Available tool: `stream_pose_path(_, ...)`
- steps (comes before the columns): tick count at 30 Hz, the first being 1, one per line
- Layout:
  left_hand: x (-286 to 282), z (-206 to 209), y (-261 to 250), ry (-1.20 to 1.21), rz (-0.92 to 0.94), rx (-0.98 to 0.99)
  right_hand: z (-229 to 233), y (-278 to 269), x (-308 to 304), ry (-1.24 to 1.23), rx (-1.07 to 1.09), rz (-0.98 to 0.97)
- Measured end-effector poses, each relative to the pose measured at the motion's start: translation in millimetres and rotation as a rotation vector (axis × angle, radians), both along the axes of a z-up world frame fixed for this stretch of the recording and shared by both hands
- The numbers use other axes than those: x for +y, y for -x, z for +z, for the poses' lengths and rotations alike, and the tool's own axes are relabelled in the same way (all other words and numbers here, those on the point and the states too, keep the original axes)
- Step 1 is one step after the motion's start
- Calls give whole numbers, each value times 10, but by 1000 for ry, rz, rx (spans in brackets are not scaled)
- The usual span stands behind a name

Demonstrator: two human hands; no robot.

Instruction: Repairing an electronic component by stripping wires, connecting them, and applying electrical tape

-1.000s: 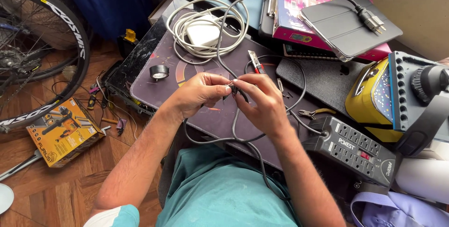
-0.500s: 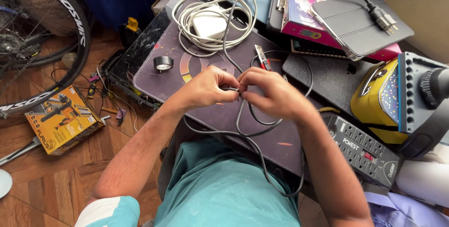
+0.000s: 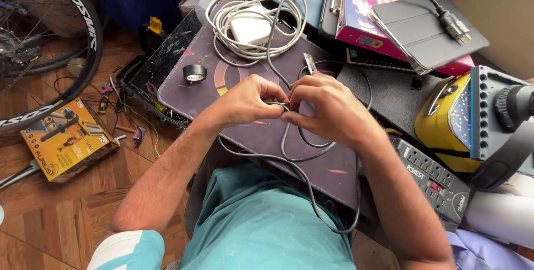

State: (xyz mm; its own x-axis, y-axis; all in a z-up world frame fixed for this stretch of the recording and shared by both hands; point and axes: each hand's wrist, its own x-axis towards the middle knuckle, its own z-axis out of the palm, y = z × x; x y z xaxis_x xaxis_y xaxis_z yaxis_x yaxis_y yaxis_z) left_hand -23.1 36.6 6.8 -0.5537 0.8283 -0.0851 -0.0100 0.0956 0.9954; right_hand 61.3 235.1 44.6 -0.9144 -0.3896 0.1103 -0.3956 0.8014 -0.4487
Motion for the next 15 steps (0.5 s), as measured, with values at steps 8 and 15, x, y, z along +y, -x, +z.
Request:
stream_pose_path(8,38,-186,65,13,-30,25,56,64,98,130,-238,22)
stream_pose_path(15,42,-159,95,-8,-65,3,-157,123,378,809,-613,129)
